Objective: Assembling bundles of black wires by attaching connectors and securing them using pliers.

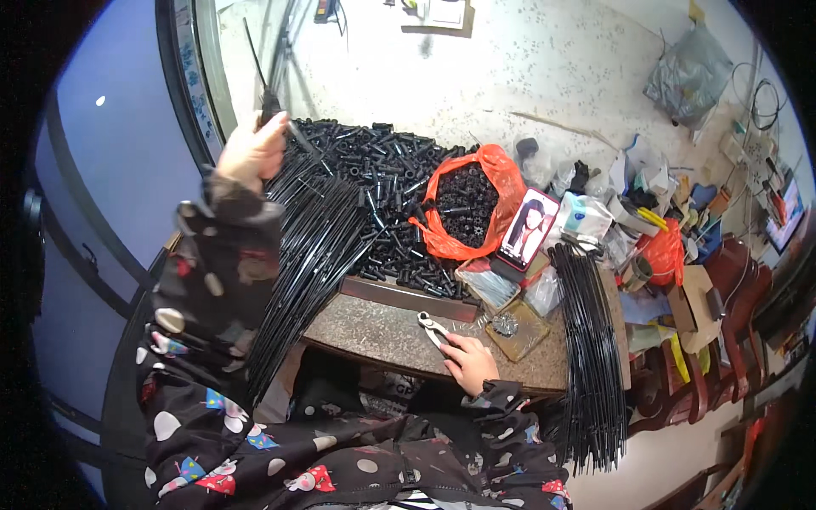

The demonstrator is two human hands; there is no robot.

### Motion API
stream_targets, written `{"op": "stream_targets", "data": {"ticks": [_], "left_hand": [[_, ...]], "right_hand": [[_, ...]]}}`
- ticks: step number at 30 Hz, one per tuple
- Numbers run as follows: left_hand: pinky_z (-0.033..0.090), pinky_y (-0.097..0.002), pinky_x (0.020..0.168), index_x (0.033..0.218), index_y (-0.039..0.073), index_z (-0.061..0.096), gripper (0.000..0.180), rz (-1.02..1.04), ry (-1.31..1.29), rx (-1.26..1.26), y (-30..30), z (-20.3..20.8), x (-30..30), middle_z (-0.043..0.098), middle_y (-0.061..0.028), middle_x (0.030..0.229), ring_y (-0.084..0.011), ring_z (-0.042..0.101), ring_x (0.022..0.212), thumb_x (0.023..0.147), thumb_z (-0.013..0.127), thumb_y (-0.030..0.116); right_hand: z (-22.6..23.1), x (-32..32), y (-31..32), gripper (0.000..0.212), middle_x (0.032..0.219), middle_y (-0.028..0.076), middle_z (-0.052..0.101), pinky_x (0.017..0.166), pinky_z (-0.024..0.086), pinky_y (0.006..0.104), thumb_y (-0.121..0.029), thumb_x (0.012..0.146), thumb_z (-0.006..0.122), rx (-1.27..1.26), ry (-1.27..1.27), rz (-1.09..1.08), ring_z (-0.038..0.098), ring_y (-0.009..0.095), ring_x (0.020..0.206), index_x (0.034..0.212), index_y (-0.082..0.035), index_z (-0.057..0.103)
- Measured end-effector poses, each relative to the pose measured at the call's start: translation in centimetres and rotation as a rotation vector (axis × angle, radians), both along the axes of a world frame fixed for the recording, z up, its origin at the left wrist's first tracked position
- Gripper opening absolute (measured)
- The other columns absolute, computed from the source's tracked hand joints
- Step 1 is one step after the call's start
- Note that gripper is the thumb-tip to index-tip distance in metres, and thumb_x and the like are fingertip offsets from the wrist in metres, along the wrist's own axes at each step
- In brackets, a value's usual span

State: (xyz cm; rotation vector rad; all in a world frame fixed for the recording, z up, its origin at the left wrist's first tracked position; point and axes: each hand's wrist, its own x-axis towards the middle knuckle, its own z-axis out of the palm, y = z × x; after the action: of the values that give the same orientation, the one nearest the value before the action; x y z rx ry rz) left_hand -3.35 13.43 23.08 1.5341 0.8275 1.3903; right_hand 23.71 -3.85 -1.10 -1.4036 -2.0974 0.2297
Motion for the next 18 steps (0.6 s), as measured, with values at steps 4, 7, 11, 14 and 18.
{"op": "stream_targets", "data": {"ticks": [4, 7, 11, 14, 18], "left_hand": [[0.023, -0.0196, 0.032, 0.065, 0.007, 0.04, 0.02, 0.097, -0.203, -0.061, 1.3, -5.1, 9.3, 0.034, 0.0042, 0.046, -0.0045, 0.029, 0.036, 0.073, 0.05, 0.022], [0.027, -0.0178, 0.038, 0.063, 0.007, 0.041, 0.02, 0.182, -0.234, 0.055, -1.6, -7.9, 6.6, 0.038, 0.0034, 0.049, -0.0043, 0.033, 0.042, 0.074, 0.05, 0.021], [0.027, -0.0176, 0.036, 0.067, 0.004, 0.042, 0.013, -0.178, -0.406, 0.007, -3.3, -12.8, 11.1, 0.038, 0.0019, 0.048, -0.0057, 0.032, 0.038, 0.072, 0.05, 0.013], [0.028, -0.0174, 0.038, 0.081, 0.003, 0.044, 0.012, -0.373, -0.372, -0.18, -5.0, -14.3, 9.6, 0.041, 0.0008, 0.054, -0.0056, 0.035, 0.042, 0.073, 0.049, 0.01], [0.036, -0.0178, 0.049, 0.102, 0.003, 0.041, 0.029, -0.508, -0.587, -0.382, -7.5, -13.6, 11.2, 0.048, -0.0018, 0.064, -0.0069, 0.044, 0.051, 0.074, 0.047, 0.009]], "right_hand": [[-0.5, 3.1, -1.1, 0.029, 0.099, 0.003, 0.046, 0.071, 0.037, 0.0324, -0.011, 0.061, 0.054, -0.093, -0.129, -0.16, 0.044, 0.023, 0.087, 0.09, -0.012, 0.052], [1.2, 0.8, -1.5, 0.029, 0.099, 0.004, 0.046, 0.071, 0.037, 0.0328, -0.011, 0.061, 0.054, -0.09, -0.211, -0.115, 0.044, 0.024, 0.086, 0.091, -0.012, 0.052], [1.1, 2.9, -2.6, 0.035, 0.103, 0.006, 0.044, 0.072, 0.036, 0.0348, -0.01, 0.06, 0.055, -0.151, -0.254, -0.148, 0.043, 0.025, 0.088, 0.094, -0.012, 0.049], [3.9, -0.5, -3.3, 0.046, 0.109, 0.015, 0.036, 0.081, 0.032, 0.0351, -0.012, 0.059, 0.058, -0.015, -0.219, -0.001, 0.037, 0.03, 0.097, 0.101, -0.006, 0.043], [6.8, -6.3, -1.7, 0.062, 0.109, 0.018, 0.035, 0.084, 0.028, 0.0337, -0.017, 0.062, 0.06, 0.125, 0.162, -0.005, 0.034, 0.031, 0.101, 0.113, -0.003, 0.027]]}}
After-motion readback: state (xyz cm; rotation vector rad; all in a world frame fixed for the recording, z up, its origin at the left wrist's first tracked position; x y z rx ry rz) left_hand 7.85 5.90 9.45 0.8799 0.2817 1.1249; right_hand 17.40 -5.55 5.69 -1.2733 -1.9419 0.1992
